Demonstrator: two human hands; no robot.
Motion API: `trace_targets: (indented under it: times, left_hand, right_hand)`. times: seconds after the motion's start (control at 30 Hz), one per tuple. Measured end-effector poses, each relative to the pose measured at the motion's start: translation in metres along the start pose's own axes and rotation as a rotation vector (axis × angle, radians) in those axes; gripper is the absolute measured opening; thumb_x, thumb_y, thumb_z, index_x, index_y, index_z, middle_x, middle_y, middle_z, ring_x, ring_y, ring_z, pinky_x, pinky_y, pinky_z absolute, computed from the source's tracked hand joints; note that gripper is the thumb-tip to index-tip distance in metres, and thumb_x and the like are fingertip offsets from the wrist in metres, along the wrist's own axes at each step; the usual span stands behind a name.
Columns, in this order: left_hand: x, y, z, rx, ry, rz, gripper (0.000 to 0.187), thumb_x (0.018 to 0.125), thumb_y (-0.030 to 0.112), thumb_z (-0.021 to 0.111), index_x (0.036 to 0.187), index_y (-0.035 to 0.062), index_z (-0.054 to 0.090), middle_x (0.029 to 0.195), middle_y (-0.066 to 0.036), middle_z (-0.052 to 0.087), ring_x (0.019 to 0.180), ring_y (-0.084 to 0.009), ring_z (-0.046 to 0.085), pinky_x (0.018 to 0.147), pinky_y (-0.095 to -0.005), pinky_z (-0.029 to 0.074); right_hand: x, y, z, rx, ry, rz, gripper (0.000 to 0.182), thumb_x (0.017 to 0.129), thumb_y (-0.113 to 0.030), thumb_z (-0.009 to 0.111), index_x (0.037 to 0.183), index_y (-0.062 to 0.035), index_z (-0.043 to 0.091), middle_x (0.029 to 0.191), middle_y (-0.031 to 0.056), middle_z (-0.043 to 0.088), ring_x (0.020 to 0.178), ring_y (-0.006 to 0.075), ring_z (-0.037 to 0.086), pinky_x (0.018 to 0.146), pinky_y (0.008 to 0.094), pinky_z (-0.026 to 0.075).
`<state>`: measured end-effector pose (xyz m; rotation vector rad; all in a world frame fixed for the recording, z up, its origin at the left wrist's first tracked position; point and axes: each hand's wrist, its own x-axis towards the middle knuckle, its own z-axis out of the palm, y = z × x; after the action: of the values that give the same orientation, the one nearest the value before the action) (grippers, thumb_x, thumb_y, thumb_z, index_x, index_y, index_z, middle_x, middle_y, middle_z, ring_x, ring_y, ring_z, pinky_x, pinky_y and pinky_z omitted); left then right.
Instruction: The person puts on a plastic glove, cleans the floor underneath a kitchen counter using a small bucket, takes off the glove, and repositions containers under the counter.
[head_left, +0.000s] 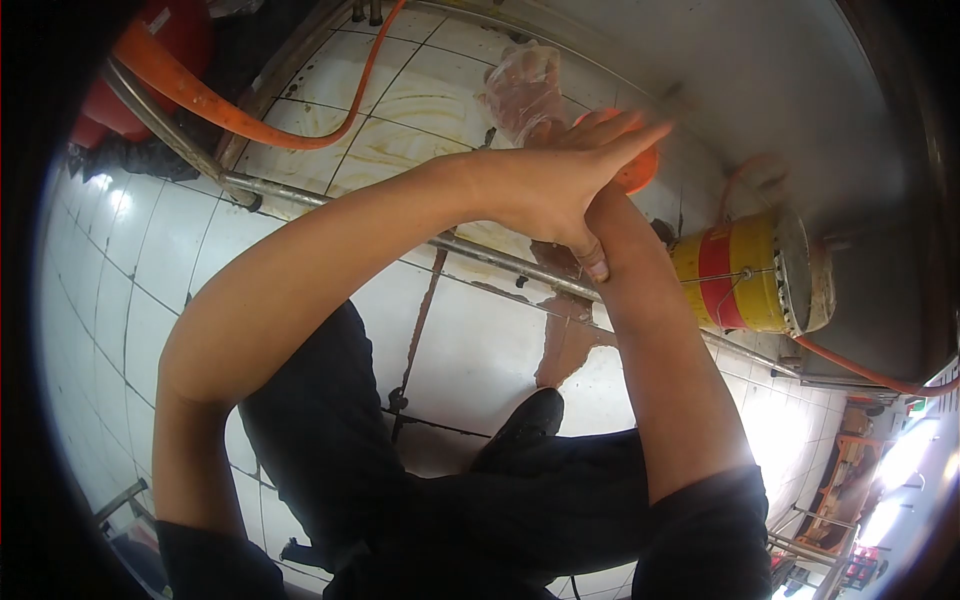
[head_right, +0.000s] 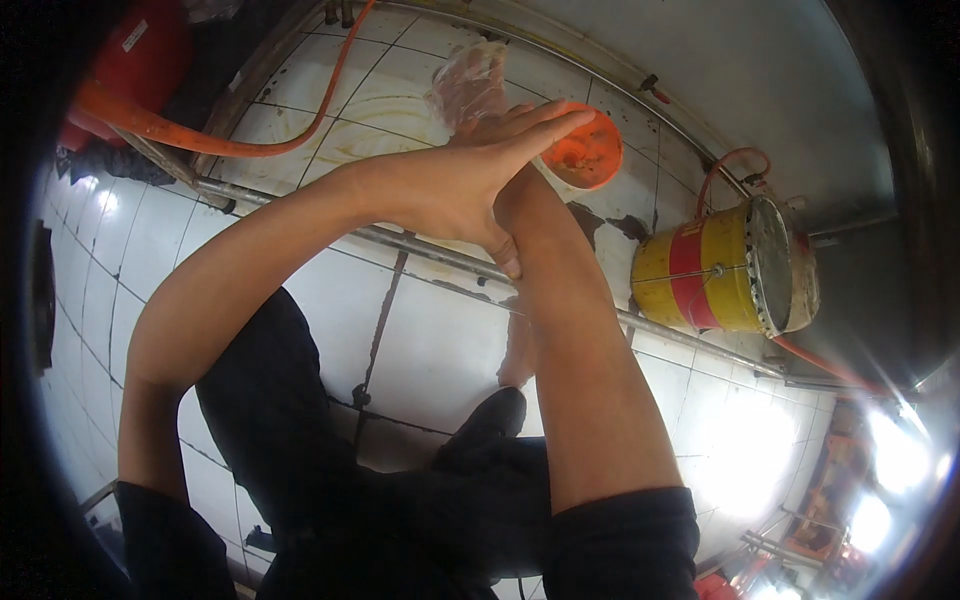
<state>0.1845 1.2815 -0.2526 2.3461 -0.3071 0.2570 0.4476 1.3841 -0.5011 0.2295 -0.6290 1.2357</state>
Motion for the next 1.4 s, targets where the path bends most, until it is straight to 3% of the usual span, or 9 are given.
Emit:
trace_targets:
  times: [0.07, 0.13, 0.3, 0.47, 0.77, 1.07, 1.27, 1.33, 1.4]
  left_hand:
    - [0.000, 0.003, -0.001, 0.004, -0.010, -0.014, 0.131, 0.058, 0.018, 0.089, 0.154, 0.0174, 0.000, 0.158, -0.024, 0.005, 0.148, -0.0365, 0.005, 0.121, -0.0499, 0.010]
    - [0.001, 0.004, -0.003, -0.021, -0.035, -0.012, 0.132, 0.058, 0.018, 0.089, 0.154, 0.0175, 0.000, 0.159, -0.023, 0.004, 0.148, -0.0359, 0.005, 0.121, -0.0504, 0.010]
    - [0.000, 0.005, -0.004, -0.020, -0.065, -0.008, 0.133, 0.057, 0.018, 0.089, 0.154, 0.0171, -0.001, 0.159, -0.022, 0.003, 0.148, -0.0347, 0.004, 0.121, -0.0508, 0.011]
    - [0.001, 0.000, -0.005, -0.071, -0.061, 0.008, 0.129, 0.060, 0.024, 0.088, 0.154, 0.0137, 0.001, 0.159, -0.022, 0.008, 0.148, -0.0342, 0.007, 0.120, -0.0497, 0.013]
    - [0.033, -0.013, -0.021, -0.405, 0.219, -0.264, 0.099, 0.077, 0.051, 0.075, 0.152, 0.0121, 0.023, 0.149, -0.020, 0.035, 0.142, -0.0333, 0.029, 0.111, -0.0459, 0.031]
    - [0.062, -0.043, -0.006, -0.132, 0.449, -0.415, 0.034, 0.084, 0.018, 0.073, 0.112, 0.0079, 0.056, 0.118, -0.005, 0.055, 0.114, -0.0189, 0.049, 0.102, -0.0332, 0.035]
    - [0.092, -0.027, -0.005, -0.209, 0.303, -0.599, 0.017, 0.084, 0.015, 0.071, 0.097, 0.0110, 0.061, 0.091, 0.002, 0.060, 0.095, -0.0101, 0.054, 0.090, -0.0268, 0.037]
    - [0.094, -0.013, 0.002, -0.272, 0.238, -0.567, 0.015, 0.084, 0.015, 0.070, 0.096, 0.0117, 0.060, 0.091, 0.002, 0.060, 0.094, -0.0096, 0.054, 0.087, -0.0268, 0.037]
    - [0.091, -0.005, 0.009, -0.354, 0.205, -0.535, 0.012, 0.085, 0.015, 0.069, 0.093, 0.0123, 0.060, 0.091, 0.003, 0.060, 0.093, -0.0092, 0.054, 0.084, -0.0267, 0.037]
  right_hand:
    - [0.005, 0.009, 0.003, 0.029, 0.468, -0.040, 0.037, 0.101, -0.043, 0.042, 0.122, -0.0157, 0.057, 0.125, 0.0041, 0.059, 0.116, 0.0234, 0.053, 0.095, 0.0466, 0.044]
    - [0.003, 0.006, 0.009, 0.630, 0.636, -0.024, 0.036, 0.102, -0.039, 0.041, 0.125, -0.0137, 0.054, 0.128, 0.0067, 0.056, 0.121, 0.0238, 0.050, 0.100, 0.0470, 0.041]
    - [-0.003, 0.044, 0.153, 2.632, 0.296, -0.404, 0.036, 0.102, -0.030, 0.040, 0.129, -0.0080, 0.049, 0.134, 0.0125, 0.050, 0.128, 0.0232, 0.043, 0.112, 0.0465, 0.032]
    - [-0.015, 0.028, 0.086, 1.780, 0.474, -0.048, 0.040, 0.099, -0.028, 0.045, 0.133, -0.0063, 0.048, 0.139, 0.0132, 0.047, 0.130, 0.0294, 0.042, 0.112, 0.0537, 0.029]
    - [-0.041, 0.078, 0.083, 2.700, 0.297, -0.505, 0.039, 0.094, -0.028, 0.050, 0.127, -0.0090, 0.057, 0.134, 0.0120, 0.055, 0.126, 0.0334, 0.048, 0.105, 0.0551, 0.033]
    - [-0.070, 0.075, 0.178, 3.002, 0.348, -1.148, 0.033, 0.082, -0.021, 0.065, 0.112, -0.0105, 0.071, 0.120, 0.0111, 0.065, 0.114, 0.0299, 0.060, 0.090, 0.0498, 0.045]
    - [-0.076, 0.042, 0.136, 3.162, 0.153, -1.196, 0.031, 0.080, -0.021, 0.066, 0.109, -0.0118, 0.073, 0.112, 0.0098, 0.070, 0.106, 0.0287, 0.066, 0.078, 0.0470, 0.052]
    - [-0.074, 0.032, 0.138, 3.148, 0.038, -1.570, 0.038, 0.085, -0.022, 0.061, 0.121, -0.0129, 0.067, 0.128, 0.0102, 0.063, 0.119, 0.0273, 0.059, 0.097, 0.0500, 0.043]
    - [-0.079, 0.024, 0.144, 3.151, 0.281, -1.470, 0.036, 0.081, -0.022, 0.063, 0.115, -0.0119, 0.069, 0.120, 0.0113, 0.066, 0.112, 0.0281, 0.063, 0.091, 0.0467, 0.048]
